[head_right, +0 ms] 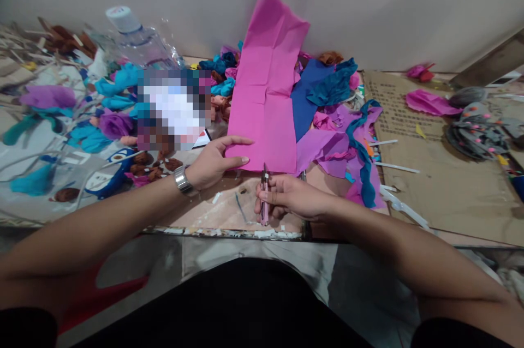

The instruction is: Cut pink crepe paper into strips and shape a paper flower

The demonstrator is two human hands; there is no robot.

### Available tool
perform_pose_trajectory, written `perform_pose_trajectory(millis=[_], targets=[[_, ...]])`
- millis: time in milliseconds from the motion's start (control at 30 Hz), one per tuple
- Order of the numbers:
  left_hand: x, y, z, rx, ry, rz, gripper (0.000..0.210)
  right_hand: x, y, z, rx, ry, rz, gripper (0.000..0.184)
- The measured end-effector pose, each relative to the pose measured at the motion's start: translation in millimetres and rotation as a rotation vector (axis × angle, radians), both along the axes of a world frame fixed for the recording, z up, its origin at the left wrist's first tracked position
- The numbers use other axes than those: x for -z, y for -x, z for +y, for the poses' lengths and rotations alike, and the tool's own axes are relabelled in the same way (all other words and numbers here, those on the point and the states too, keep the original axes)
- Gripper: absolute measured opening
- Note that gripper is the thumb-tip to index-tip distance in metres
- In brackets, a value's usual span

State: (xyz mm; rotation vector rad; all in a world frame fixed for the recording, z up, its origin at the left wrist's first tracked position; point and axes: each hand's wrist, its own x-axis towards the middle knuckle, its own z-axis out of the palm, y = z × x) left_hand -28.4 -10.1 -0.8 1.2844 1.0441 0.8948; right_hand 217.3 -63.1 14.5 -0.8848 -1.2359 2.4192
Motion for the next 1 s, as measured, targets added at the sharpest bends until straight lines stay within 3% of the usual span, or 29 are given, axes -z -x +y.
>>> perform_pose_trajectory(millis=[1000], targets=[[-1.1, -2.5, -2.9, 0.0, 0.001, 0.012, 0.051, 2.5, 2.3, -2.0, 0.113, 0.027, 0.013, 0.036]])
